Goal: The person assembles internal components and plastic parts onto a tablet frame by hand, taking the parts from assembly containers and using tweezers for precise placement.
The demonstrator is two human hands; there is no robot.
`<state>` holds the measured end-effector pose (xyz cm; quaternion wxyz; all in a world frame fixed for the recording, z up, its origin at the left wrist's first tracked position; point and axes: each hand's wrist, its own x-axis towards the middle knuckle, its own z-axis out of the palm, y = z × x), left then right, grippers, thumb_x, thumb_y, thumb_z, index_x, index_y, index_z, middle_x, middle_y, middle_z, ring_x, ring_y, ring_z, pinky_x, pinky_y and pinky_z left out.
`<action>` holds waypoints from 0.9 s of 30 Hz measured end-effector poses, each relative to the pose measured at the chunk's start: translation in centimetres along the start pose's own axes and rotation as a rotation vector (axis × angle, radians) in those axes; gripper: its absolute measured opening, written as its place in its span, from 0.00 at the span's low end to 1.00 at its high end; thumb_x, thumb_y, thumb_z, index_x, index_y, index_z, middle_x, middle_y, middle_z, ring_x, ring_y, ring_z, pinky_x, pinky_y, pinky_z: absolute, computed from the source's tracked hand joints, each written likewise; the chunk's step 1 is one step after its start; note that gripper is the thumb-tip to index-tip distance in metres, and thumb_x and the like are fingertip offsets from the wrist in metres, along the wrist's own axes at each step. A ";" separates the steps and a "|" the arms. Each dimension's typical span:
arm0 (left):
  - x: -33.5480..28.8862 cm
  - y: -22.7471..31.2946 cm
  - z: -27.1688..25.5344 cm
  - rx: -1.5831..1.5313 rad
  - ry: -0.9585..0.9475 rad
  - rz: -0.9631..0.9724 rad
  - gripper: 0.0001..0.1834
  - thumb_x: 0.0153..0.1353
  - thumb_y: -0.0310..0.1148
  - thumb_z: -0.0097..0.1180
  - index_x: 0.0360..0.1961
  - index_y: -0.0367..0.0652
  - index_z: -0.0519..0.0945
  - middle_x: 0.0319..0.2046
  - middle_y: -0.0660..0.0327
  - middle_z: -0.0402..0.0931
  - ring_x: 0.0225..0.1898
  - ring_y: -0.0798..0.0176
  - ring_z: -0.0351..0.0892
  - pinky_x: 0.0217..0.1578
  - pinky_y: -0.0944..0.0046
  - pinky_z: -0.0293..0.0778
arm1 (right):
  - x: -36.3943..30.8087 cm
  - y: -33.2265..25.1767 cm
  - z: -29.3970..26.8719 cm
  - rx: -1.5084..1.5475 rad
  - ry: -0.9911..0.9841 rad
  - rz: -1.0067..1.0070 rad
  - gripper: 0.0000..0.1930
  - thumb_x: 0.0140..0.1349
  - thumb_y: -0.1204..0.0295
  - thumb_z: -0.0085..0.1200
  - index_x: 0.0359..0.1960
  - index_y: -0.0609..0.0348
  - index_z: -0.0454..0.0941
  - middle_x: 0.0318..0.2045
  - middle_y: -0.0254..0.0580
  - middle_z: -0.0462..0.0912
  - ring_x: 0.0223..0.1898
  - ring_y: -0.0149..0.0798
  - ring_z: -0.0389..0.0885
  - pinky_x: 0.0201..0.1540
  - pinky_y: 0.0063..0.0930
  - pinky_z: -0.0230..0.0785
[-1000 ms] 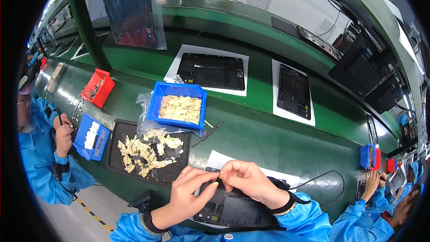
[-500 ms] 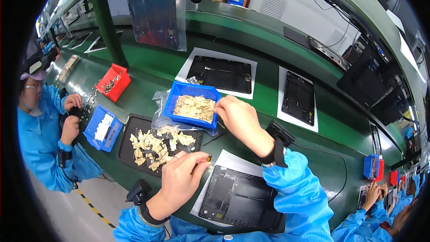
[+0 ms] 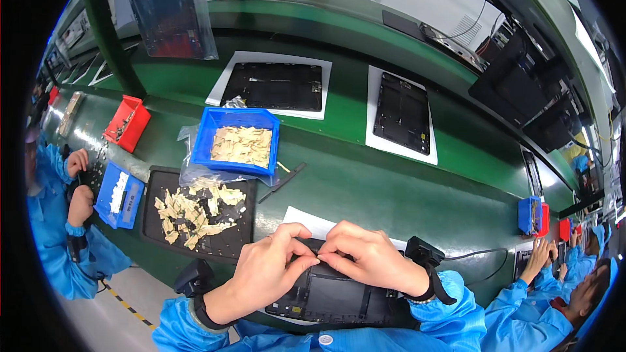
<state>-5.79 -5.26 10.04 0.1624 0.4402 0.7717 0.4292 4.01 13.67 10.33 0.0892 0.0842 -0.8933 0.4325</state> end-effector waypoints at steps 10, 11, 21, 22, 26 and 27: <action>-2.1 -2.0 1.5 -0.386 0.118 -0.183 0.11 0.58 0.27 0.63 0.43 0.39 0.84 0.30 0.60 0.82 0.22 0.77 0.72 0.25 0.75 0.68 | -0.4 0.8 1.5 0.549 0.119 0.354 0.03 0.62 0.77 0.58 0.31 0.64 0.80 0.32 0.34 0.77 0.31 0.23 0.74 0.30 0.18 0.67; -2.0 -1.6 1.4 -0.320 0.122 -0.195 0.10 0.58 0.27 0.63 0.41 0.40 0.84 0.29 0.59 0.81 0.22 0.73 0.74 0.25 0.73 0.70 | -0.5 1.4 2.2 0.551 0.155 0.382 0.04 0.61 0.75 0.59 0.31 0.62 0.79 0.30 0.33 0.77 0.28 0.24 0.74 0.28 0.19 0.66; -2.1 -2.5 2.6 0.379 0.220 0.022 0.08 0.52 0.27 0.65 0.35 0.43 0.83 0.31 0.61 0.77 0.30 0.57 0.80 0.29 0.61 0.77 | -0.9 2.7 5.4 0.043 0.259 0.347 0.04 0.58 0.77 0.60 0.28 0.64 0.79 0.27 0.37 0.77 0.25 0.26 0.75 0.29 0.20 0.68; -2.1 -2.3 2.5 0.379 0.221 0.020 0.08 0.52 0.27 0.65 0.35 0.43 0.83 0.31 0.61 0.77 0.30 0.57 0.80 0.29 0.61 0.77 | -1.0 2.9 5.4 0.043 0.257 0.347 0.04 0.58 0.77 0.60 0.28 0.64 0.79 0.27 0.37 0.77 0.25 0.26 0.75 0.29 0.20 0.68; -2.0 -2.3 2.3 0.306 0.199 0.028 0.09 0.52 0.28 0.65 0.35 0.43 0.83 0.32 0.61 0.77 0.32 0.57 0.80 0.30 0.62 0.77 | -1.1 3.2 5.2 0.475 0.285 0.478 0.05 0.60 0.77 0.60 0.27 0.65 0.79 0.27 0.32 0.77 0.26 0.21 0.72 0.29 0.16 0.64; -1.9 -2.5 2.3 0.280 0.192 0.045 0.09 0.52 0.29 0.66 0.36 0.43 0.82 0.32 0.61 0.77 0.32 0.57 0.80 0.30 0.62 0.77 | -1.1 3.2 5.2 0.573 0.288 0.523 0.06 0.60 0.77 0.59 0.27 0.65 0.79 0.27 0.31 0.76 0.27 0.19 0.71 0.29 0.15 0.63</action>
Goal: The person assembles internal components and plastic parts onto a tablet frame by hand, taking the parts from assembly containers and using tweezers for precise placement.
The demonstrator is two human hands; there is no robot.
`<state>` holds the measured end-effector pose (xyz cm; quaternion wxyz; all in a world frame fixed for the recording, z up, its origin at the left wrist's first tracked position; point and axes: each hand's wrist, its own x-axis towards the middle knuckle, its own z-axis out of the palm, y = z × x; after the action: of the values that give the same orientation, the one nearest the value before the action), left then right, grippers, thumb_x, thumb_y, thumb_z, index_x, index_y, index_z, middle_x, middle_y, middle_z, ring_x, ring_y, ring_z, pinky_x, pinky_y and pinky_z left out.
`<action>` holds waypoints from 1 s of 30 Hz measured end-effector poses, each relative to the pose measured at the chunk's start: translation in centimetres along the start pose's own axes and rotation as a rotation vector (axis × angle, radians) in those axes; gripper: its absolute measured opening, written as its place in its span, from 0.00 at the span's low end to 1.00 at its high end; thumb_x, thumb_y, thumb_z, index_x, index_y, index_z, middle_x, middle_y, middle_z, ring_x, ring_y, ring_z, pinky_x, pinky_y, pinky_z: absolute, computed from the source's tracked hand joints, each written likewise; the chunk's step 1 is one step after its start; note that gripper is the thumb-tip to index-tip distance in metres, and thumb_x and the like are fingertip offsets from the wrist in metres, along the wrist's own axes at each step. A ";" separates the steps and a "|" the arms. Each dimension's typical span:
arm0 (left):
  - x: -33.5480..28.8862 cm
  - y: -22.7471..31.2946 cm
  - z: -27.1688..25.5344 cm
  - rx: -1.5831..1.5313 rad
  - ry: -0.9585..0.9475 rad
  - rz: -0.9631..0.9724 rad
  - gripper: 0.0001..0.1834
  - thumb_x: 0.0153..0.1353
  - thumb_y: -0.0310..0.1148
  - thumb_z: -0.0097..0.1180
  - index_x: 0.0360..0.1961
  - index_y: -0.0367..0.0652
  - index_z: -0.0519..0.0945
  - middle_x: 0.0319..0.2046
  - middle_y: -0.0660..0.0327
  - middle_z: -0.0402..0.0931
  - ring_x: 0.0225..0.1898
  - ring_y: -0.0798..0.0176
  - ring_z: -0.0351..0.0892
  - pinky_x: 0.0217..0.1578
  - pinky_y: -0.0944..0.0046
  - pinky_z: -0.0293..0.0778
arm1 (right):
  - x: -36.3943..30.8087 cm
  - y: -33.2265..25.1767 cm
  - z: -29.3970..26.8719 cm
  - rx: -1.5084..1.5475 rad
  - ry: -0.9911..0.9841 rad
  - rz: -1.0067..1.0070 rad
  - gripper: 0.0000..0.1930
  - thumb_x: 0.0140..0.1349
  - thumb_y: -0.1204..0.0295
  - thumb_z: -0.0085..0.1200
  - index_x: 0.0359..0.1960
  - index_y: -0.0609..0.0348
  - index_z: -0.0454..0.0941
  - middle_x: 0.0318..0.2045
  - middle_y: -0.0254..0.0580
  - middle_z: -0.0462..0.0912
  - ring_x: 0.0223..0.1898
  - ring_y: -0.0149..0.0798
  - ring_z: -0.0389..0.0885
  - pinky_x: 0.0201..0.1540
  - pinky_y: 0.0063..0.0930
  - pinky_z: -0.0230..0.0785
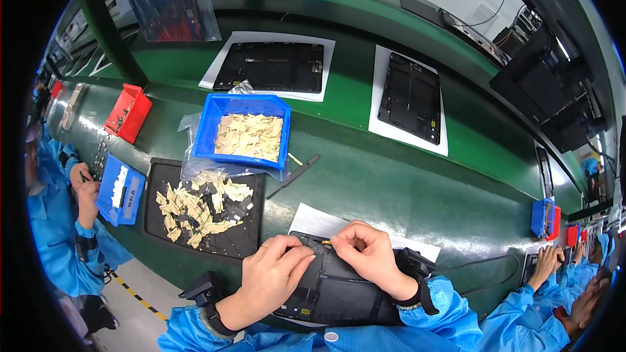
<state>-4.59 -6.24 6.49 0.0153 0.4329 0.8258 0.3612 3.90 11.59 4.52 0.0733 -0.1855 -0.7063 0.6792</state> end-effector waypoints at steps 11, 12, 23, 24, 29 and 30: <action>0.1 0.0 0.3 0.000 0.023 -0.032 0.07 0.52 0.28 0.65 0.33 0.43 0.83 0.31 0.61 0.77 0.31 0.57 0.80 0.29 0.62 0.76 | 0.2 -0.2 0.1 -0.151 0.060 -0.073 0.06 0.58 0.77 0.60 0.25 0.64 0.79 0.25 0.34 0.77 0.26 0.24 0.73 0.29 0.18 0.65; 0.0 0.2 0.3 0.013 0.017 -0.046 0.08 0.52 0.28 0.65 0.34 0.43 0.83 0.31 0.61 0.77 0.31 0.58 0.80 0.28 0.63 0.76 | 0.2 -0.2 0.1 -0.342 0.103 -0.209 0.06 0.57 0.77 0.61 0.24 0.64 0.78 0.23 0.36 0.77 0.25 0.27 0.75 0.28 0.21 0.67; -1.2 -0.5 1.5 0.332 0.025 0.180 0.12 0.49 0.28 0.65 0.36 0.43 0.81 0.23 0.64 0.65 0.24 0.62 0.72 0.22 0.64 0.68 | 0.6 0.4 0.9 -0.647 0.152 -0.341 0.09 0.48 0.73 0.63 0.18 0.57 0.74 0.20 0.34 0.75 0.25 0.39 0.75 0.28 0.33 0.68; -1.2 -0.5 1.5 0.352 0.028 0.203 0.12 0.48 0.28 0.65 0.36 0.42 0.81 0.23 0.64 0.64 0.24 0.62 0.71 0.21 0.65 0.68 | 0.6 0.4 0.9 -0.668 0.149 -0.361 0.09 0.48 0.73 0.63 0.18 0.57 0.74 0.20 0.34 0.75 0.25 0.39 0.75 0.28 0.32 0.68; -0.7 -0.8 1.8 0.369 0.023 0.227 0.12 0.48 0.27 0.65 0.35 0.42 0.81 0.23 0.64 0.64 0.24 0.62 0.71 0.22 0.65 0.68 | 0.7 0.3 1.1 -0.682 0.165 -0.366 0.09 0.48 0.74 0.63 0.17 0.58 0.75 0.19 0.36 0.75 0.24 0.40 0.75 0.28 0.33 0.67; -0.6 -1.0 2.0 0.367 0.020 0.236 0.12 0.47 0.27 0.64 0.35 0.42 0.81 0.23 0.64 0.64 0.24 0.62 0.71 0.22 0.65 0.68 | 0.8 0.4 1.0 -0.679 0.171 -0.357 0.08 0.47 0.75 0.64 0.17 0.59 0.76 0.18 0.37 0.76 0.24 0.40 0.75 0.27 0.33 0.67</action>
<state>-4.23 -5.88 4.25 -0.1145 0.5184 0.8214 0.2085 2.89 10.95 3.91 0.1835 -0.1295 -0.9033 0.3656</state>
